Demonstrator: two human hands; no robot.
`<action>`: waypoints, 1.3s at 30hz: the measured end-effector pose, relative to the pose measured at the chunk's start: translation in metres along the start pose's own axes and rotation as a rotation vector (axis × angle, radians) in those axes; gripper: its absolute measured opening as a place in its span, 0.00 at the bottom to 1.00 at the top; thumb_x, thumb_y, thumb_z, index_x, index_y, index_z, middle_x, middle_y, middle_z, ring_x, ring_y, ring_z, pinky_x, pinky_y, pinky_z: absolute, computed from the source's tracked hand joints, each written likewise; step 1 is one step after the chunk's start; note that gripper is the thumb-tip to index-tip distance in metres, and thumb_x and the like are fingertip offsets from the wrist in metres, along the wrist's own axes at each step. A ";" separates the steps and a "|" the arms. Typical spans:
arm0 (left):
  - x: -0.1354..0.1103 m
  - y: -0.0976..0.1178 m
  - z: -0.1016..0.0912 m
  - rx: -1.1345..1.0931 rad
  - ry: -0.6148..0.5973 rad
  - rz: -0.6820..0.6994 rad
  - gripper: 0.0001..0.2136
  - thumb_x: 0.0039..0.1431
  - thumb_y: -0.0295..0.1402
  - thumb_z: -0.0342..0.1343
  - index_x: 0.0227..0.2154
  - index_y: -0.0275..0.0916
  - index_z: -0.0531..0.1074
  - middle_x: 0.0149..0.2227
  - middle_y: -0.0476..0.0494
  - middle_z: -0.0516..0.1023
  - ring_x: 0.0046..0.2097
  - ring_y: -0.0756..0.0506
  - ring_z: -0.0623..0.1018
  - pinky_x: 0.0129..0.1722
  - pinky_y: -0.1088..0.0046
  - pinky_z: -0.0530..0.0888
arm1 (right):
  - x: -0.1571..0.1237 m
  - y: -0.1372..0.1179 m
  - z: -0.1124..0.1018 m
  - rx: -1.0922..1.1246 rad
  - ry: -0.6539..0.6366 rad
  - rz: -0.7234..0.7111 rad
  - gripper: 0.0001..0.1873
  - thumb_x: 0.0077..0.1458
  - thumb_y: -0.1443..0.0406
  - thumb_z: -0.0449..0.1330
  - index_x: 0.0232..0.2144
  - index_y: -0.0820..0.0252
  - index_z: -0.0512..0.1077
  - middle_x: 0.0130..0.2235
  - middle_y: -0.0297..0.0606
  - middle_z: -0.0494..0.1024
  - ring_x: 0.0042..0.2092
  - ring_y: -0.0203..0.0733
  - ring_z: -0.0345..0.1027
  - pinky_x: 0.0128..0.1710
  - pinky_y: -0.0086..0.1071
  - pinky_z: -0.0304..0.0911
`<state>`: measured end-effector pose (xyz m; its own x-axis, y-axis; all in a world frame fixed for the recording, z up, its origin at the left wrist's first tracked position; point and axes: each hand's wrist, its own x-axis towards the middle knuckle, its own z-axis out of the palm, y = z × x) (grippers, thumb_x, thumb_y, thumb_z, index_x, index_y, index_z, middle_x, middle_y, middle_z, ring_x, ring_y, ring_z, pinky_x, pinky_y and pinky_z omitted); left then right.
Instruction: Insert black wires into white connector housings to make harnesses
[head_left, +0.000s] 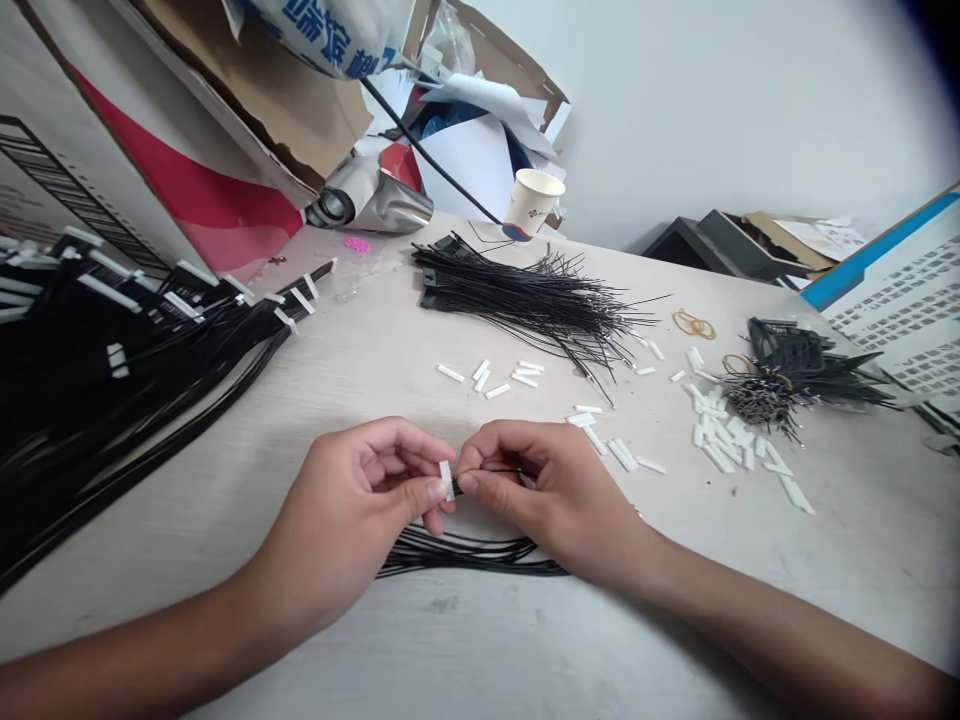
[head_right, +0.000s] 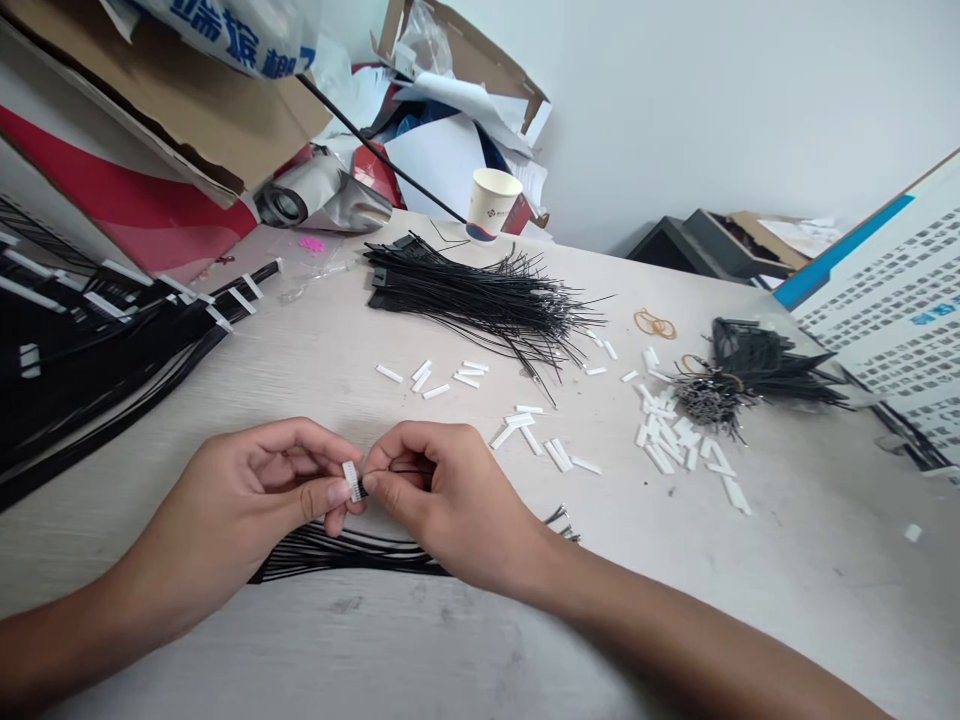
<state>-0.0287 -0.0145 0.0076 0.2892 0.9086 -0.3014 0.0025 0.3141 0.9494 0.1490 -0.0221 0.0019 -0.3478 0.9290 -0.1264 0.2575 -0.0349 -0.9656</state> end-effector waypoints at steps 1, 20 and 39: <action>0.000 0.000 0.000 0.000 0.004 0.004 0.04 0.50 0.22 0.61 0.27 0.37 0.76 0.21 0.53 0.76 0.22 0.53 0.75 0.26 0.78 0.75 | -0.001 0.001 0.001 0.018 -0.004 0.009 0.05 0.56 0.68 0.58 0.28 0.62 0.71 0.23 0.31 0.70 0.25 0.31 0.57 0.23 0.26 0.52; 0.003 -0.006 -0.007 -0.023 0.006 -0.034 0.05 0.59 0.27 0.55 0.36 0.40 0.65 0.25 0.51 0.78 0.26 0.50 0.77 0.30 0.74 0.73 | -0.023 -0.012 -0.006 -0.696 -0.119 -0.394 0.08 0.59 0.73 0.53 0.29 0.62 0.69 0.26 0.32 0.67 0.27 0.33 0.57 0.25 0.30 0.53; 0.003 -0.004 -0.007 -0.048 -0.006 -0.048 0.05 0.59 0.27 0.55 0.35 0.40 0.64 0.26 0.51 0.77 0.27 0.51 0.75 0.32 0.73 0.72 | -0.026 -0.001 0.011 -0.871 -0.247 -0.422 0.06 0.54 0.74 0.55 0.26 0.62 0.65 0.29 0.36 0.70 0.32 0.38 0.57 0.28 0.33 0.55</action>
<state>-0.0345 -0.0114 0.0019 0.2959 0.8904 -0.3459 -0.0297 0.3705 0.9284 0.1482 -0.0504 0.0040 -0.7156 0.6967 0.0494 0.6063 0.6548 -0.4513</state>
